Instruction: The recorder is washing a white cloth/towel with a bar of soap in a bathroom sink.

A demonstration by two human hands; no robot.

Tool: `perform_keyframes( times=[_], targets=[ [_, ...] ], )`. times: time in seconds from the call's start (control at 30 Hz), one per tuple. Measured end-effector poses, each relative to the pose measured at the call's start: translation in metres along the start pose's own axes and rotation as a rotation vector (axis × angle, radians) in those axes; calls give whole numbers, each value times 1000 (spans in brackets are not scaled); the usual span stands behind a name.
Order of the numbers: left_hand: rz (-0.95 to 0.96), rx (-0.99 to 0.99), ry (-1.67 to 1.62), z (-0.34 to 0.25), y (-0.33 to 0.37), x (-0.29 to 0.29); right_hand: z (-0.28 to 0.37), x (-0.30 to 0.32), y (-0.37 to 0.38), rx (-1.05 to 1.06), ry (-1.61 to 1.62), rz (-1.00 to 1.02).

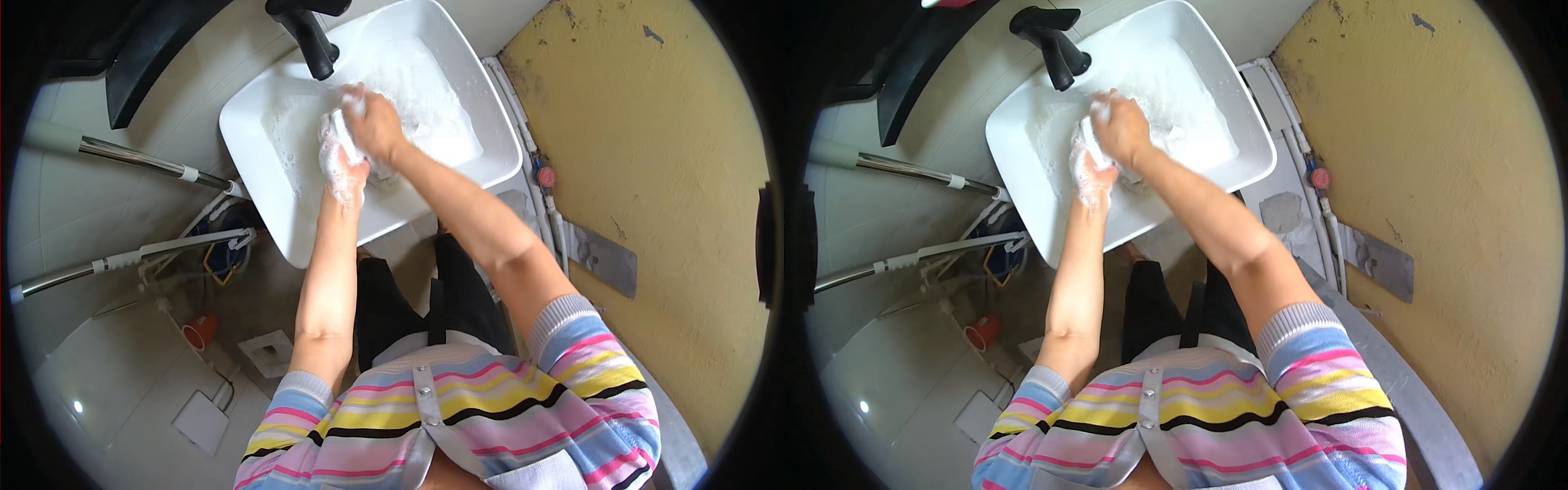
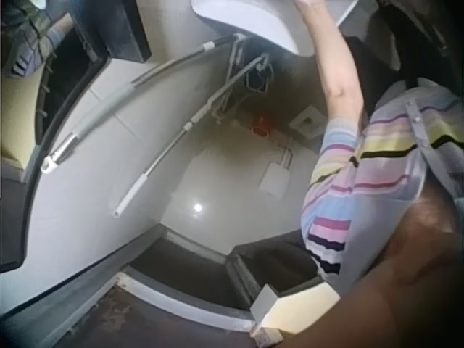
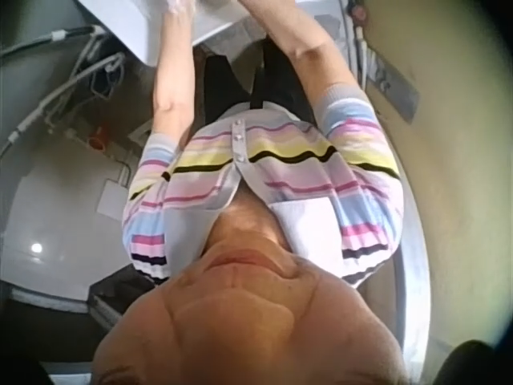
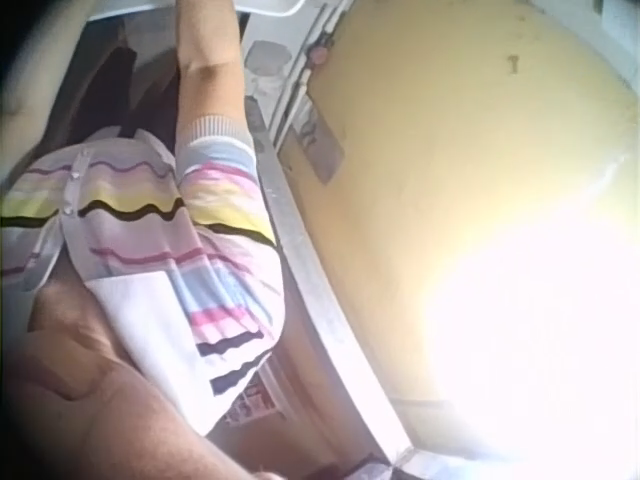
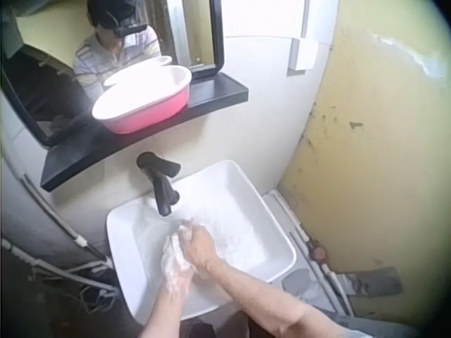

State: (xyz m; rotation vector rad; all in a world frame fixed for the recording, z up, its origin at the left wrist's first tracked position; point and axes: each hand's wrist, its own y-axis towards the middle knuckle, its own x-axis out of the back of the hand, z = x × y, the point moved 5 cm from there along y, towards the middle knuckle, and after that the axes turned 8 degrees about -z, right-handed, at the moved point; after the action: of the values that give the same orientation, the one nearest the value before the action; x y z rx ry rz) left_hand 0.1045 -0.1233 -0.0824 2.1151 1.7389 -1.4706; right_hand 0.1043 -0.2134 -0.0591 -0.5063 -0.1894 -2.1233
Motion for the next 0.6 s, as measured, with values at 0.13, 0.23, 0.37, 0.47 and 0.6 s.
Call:
perform_keyframes(
  times=[0.13,0.23,0.37,0.47,0.6],
  targets=[
    [747,213,-497,-33,2,-3,-32,-1,-4,-587,627,316],
    [-28,27,-195,-53,0,10,-27,22,-38,-491,715,446],
    [-375,-74,-294,-63,6,45,15,34,-55,-32,-34,728],
    [-379,-278,-224,-78,17,90,5,34,-48,-1,-85,603],
    [-356,-202,-344,-55,21,123,0,44,-27,45,167,151]
  ],
)
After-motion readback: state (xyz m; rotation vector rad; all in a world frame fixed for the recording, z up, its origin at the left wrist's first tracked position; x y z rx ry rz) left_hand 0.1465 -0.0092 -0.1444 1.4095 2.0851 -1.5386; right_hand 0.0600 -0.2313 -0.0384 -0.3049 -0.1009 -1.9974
